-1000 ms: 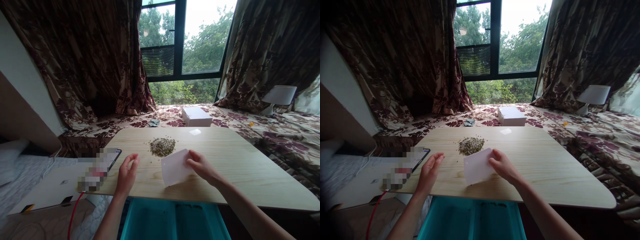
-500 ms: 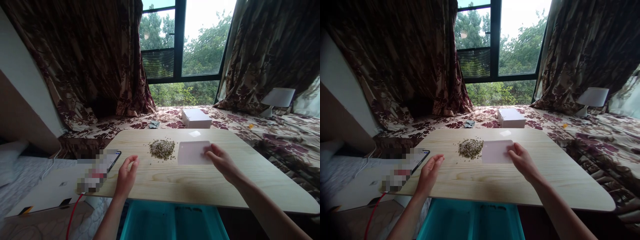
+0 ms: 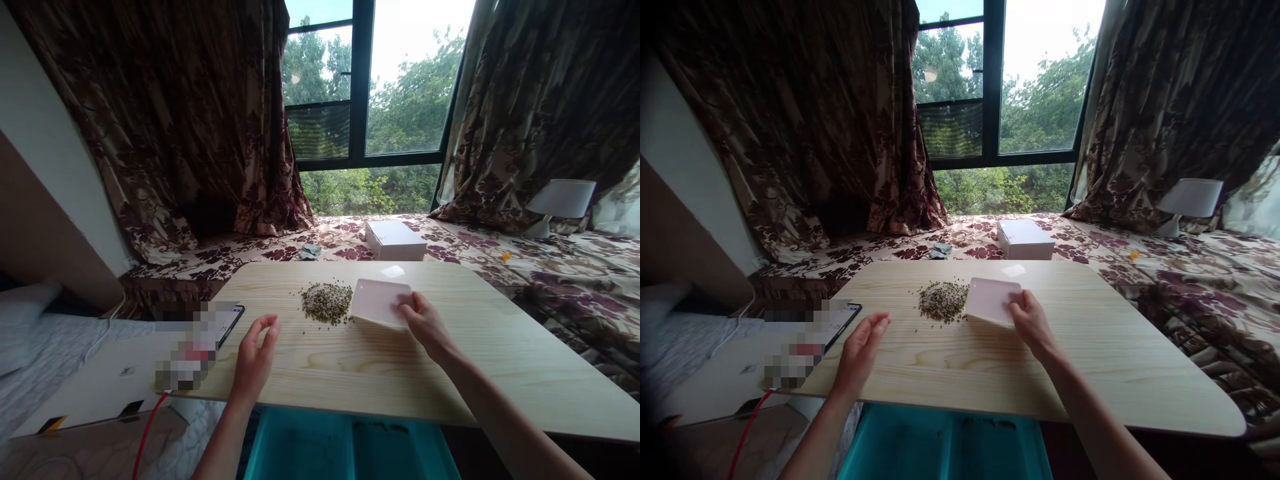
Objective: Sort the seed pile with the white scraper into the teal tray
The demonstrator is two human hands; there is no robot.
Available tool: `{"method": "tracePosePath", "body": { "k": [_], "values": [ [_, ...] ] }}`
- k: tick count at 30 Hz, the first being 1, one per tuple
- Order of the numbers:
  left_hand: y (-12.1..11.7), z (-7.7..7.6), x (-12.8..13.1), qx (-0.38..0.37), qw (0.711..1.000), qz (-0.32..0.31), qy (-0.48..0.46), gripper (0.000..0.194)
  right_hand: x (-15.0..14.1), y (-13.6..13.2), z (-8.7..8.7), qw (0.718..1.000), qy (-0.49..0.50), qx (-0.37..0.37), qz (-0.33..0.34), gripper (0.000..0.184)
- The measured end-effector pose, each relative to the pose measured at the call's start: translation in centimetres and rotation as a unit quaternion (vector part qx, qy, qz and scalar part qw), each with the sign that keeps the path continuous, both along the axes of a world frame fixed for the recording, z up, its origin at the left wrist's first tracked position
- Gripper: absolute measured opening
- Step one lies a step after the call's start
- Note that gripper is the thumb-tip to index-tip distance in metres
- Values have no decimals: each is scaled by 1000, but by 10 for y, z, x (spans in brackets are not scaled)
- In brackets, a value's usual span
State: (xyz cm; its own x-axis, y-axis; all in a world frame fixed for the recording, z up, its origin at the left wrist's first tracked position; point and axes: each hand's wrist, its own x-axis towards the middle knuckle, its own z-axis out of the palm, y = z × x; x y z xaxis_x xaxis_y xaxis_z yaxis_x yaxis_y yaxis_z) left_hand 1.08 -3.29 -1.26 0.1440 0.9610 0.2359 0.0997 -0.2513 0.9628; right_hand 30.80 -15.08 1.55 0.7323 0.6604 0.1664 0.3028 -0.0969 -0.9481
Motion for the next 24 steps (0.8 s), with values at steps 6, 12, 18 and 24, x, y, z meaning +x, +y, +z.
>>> {"method": "tracePosePath", "body": {
  "k": [6, 12, 18, 24],
  "values": [
    [0, -1, 0, 1, 1000, -1, 0, 44, 2, -5, 4, 1000, 2, -9, 5, 14],
    [1, -2, 0, 0, 1000, -1, 0, 44, 2, -4, 5, 1000, 23, 5, 2, 17],
    [0, -1, 0, 4, 1000, 1, -2, 44, -3, 5, 5, 1000, 12, 4, 12, 16],
    [0, 0, 0, -1, 1000, 0, -2, 44, -2, -1, 5, 1000, 12, -5, 19, 11]
  ]
}}
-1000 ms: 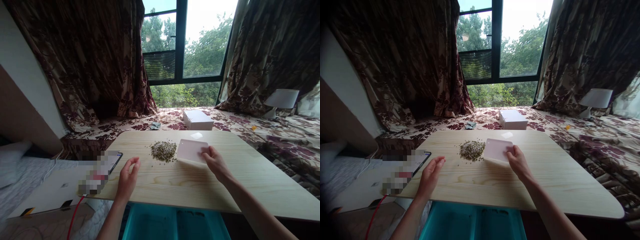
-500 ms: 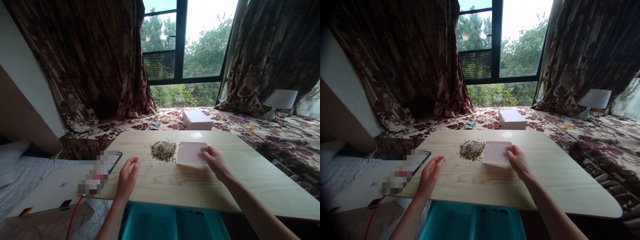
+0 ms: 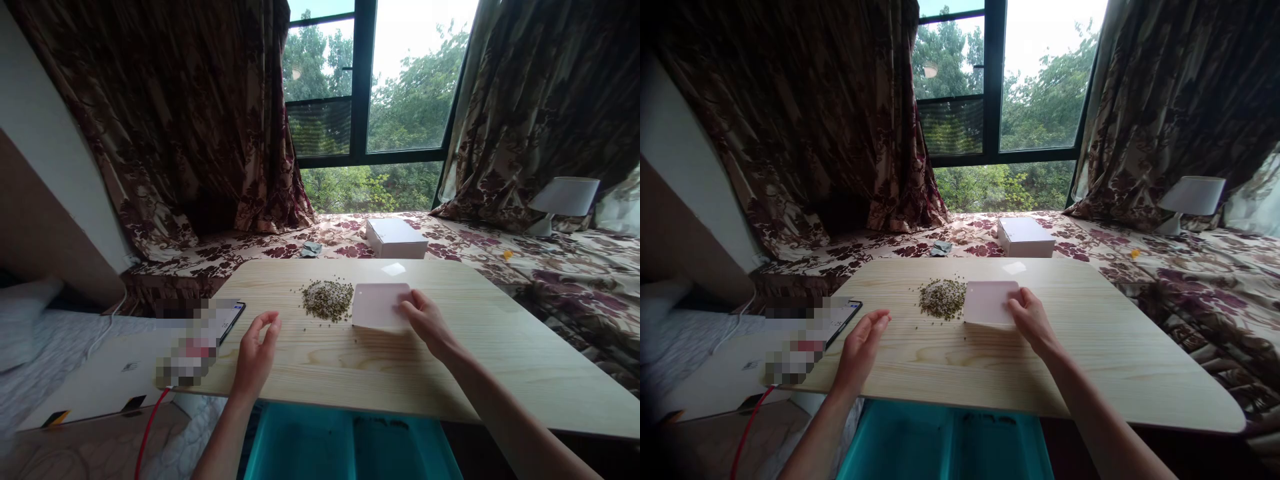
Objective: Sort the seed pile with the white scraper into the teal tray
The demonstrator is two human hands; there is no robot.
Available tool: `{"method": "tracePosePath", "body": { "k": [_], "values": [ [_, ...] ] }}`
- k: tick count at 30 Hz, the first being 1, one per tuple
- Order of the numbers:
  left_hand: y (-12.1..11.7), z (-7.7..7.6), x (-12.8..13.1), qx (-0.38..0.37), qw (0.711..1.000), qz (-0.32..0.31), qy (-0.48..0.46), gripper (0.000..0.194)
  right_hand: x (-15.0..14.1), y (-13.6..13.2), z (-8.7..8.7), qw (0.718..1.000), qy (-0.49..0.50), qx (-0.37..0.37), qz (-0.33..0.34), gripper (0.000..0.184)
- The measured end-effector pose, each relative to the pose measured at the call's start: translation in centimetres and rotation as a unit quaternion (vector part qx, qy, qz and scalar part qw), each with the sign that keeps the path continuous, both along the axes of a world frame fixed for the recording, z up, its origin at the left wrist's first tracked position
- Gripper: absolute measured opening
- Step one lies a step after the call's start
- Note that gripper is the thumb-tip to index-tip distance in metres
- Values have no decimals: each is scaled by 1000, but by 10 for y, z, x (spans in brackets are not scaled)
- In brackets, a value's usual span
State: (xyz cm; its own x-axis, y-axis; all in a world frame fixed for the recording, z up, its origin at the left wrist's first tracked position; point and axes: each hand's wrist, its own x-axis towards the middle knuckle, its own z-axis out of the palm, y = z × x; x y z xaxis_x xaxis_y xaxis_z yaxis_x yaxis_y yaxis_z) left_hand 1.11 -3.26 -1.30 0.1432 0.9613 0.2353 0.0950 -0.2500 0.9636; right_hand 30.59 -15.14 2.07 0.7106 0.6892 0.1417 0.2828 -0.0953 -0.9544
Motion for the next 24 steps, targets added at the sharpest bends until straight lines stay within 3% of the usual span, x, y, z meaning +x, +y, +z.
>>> {"method": "tracePosePath", "body": {
  "k": [7, 14, 24],
  "values": [
    [0, 0, 0, -1, 1000, 0, -4, 44, 1, -13, 0, 999, 16, 3, 34, 11],
    [0, 0, 0, 0, 1000, 1, -5, 45, -4, 0, 1, 1000, 3, 16, 1, 16],
    [1, -1, 0, 3, 1000, 4, -2, 45, -12, 6, 7, 999, -54, 6, 3, 8]
  ]
}}
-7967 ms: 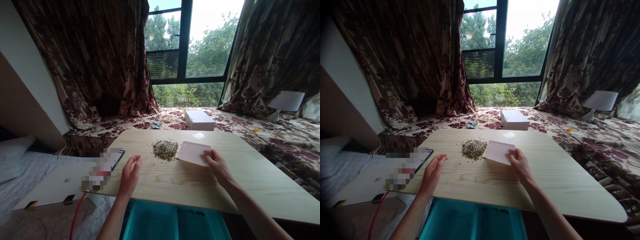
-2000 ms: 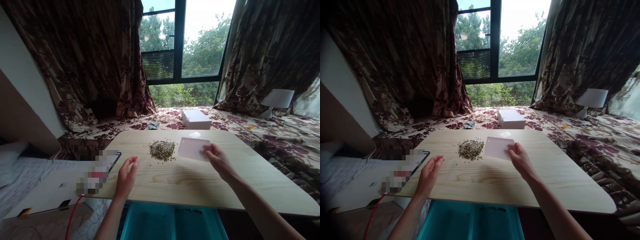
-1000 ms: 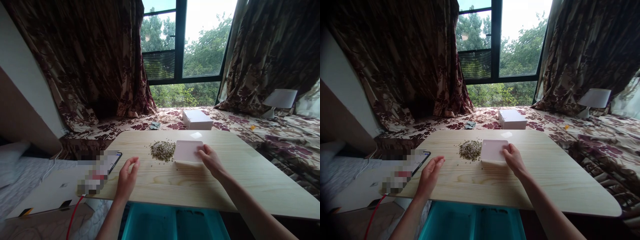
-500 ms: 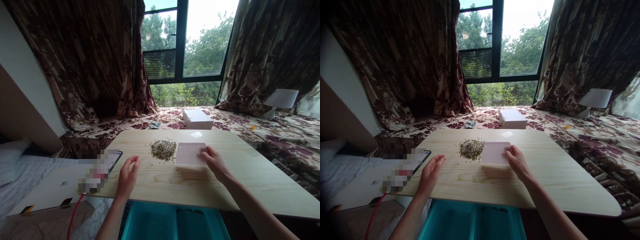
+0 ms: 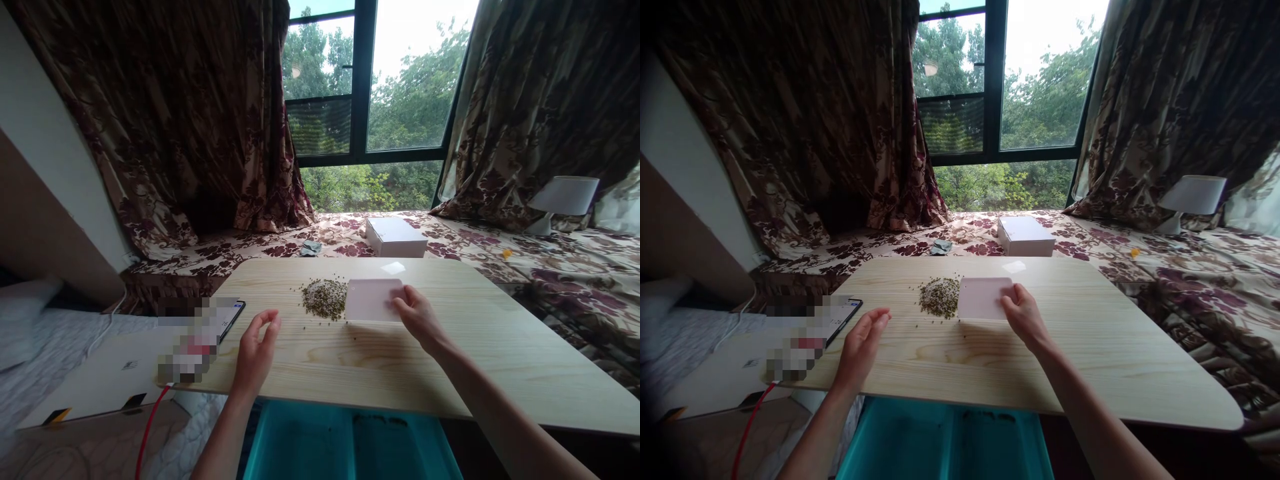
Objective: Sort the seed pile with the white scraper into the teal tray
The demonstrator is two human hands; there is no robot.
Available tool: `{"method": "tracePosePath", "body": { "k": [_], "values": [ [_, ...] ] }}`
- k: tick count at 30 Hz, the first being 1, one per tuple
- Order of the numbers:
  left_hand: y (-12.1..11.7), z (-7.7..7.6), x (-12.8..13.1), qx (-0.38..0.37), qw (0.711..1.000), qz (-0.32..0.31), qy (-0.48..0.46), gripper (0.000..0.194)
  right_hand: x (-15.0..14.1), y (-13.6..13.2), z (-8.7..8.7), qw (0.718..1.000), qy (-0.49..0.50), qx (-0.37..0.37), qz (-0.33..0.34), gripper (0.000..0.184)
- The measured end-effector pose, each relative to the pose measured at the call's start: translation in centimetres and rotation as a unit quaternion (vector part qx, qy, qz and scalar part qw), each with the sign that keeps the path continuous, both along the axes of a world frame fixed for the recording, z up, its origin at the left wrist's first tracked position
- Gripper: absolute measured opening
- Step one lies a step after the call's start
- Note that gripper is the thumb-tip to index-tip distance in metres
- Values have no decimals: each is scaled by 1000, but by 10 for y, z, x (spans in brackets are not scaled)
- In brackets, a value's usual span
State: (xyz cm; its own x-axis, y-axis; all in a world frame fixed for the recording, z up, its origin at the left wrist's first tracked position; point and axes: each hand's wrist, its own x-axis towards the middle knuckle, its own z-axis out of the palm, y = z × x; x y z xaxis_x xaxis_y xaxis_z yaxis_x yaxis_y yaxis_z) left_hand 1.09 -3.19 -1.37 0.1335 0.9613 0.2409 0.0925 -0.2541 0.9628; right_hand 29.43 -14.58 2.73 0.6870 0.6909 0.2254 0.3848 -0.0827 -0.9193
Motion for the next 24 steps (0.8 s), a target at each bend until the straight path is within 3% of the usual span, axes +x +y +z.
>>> {"method": "tracePosePath", "body": {
  "k": [9, 24],
  "values": [
    [-1, 1, 1, -3, 1000, -4, -3, 44, 4, -6, 1, 999, 33, -4, 21, 11],
    [-2, 4, 1, 0, 1000, 3, -4, 44, -5, 7, -2, 1000, -6, -6, 27, 9]
  ]
}}
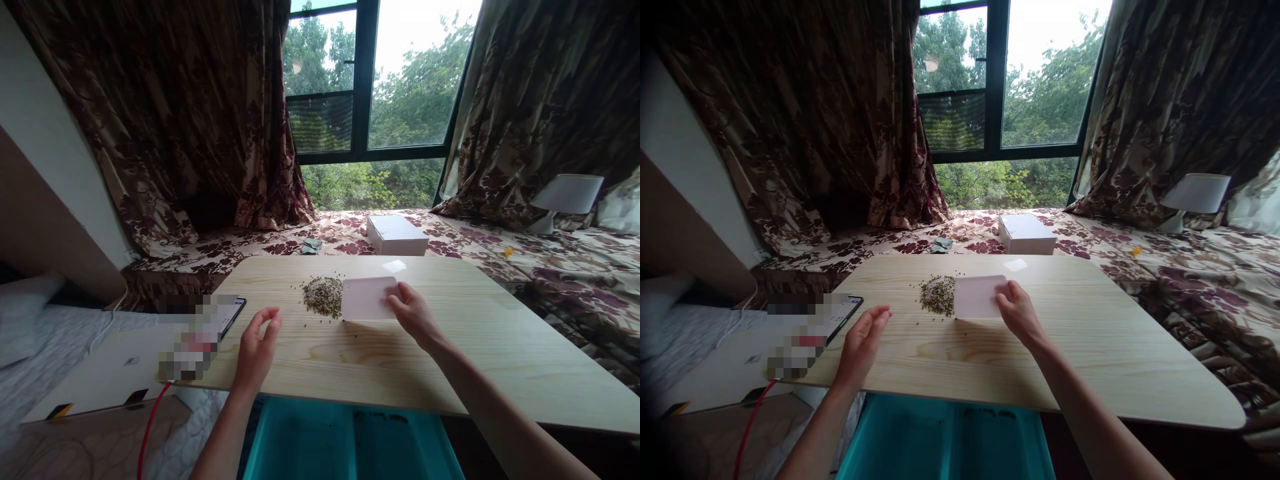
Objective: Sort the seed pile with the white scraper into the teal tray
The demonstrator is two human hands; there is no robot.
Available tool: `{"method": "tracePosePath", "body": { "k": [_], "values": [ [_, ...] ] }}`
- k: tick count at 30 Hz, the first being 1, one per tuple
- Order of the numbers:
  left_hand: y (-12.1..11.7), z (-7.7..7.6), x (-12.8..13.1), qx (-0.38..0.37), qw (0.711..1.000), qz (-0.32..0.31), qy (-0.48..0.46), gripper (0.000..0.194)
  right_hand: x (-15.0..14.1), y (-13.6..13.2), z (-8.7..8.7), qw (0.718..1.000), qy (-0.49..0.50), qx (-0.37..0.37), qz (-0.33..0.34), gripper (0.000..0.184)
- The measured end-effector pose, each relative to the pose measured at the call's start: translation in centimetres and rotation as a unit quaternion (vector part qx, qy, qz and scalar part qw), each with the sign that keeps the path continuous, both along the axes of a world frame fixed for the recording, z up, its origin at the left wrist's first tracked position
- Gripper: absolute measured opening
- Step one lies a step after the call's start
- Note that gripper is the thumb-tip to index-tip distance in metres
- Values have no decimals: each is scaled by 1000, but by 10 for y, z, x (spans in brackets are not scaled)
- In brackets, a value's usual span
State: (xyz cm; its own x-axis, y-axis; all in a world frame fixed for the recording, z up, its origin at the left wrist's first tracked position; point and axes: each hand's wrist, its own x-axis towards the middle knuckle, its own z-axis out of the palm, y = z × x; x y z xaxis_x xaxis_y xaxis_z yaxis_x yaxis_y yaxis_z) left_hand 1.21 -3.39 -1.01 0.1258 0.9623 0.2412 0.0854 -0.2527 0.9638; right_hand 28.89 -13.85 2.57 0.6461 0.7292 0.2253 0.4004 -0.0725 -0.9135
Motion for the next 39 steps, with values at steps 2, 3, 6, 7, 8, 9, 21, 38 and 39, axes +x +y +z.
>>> {"method": "tracePosePath", "body": {
  "k": [2, 3, 6, 7, 8, 9, 21, 38, 39],
  "values": [
    [0, 1, 0, -2, 1000, 2, 1, 44, -1, -1, 1, 1000, -3, -1, 10, 8],
    [0, 1, 0, -3, 1000, 3, 1, 44, -2, -1, 1, 1000, -4, -1, 13, 8],
    [0, 0, -1, -3, 1000, 1, 3, 44, -3, -2, 4, 1000, -6, 3, 16, 7],
    [1, -1, -1, -2, 1000, 0, 4, 44, -4, -2, 4, 1000, -6, 4, 17, 7],
    [1, -1, -1, 1, 1000, -1, 5, 44, -4, -1, 5, 1000, -5, 4, 19, 7],
    [2, -2, -1, 4, 1000, -1, 6, 44, -4, -1, 5, 1000, -3, 5, 21, 7],
    [1, -2, -2, 5, 1000, 0, 10, 43, -9, 1, 4, 1000, -17, -1, 24, 5],
    [1, -2, -2, 2, 1000, -4, 16, 44, -11, -6, 5, 996, 55, 15, 70, 10],
    [1, -2, -2, 4, 1000, -5, 15, 45, -16, -4, 5, 995, 56, 18, 83, 10]
  ]
}}
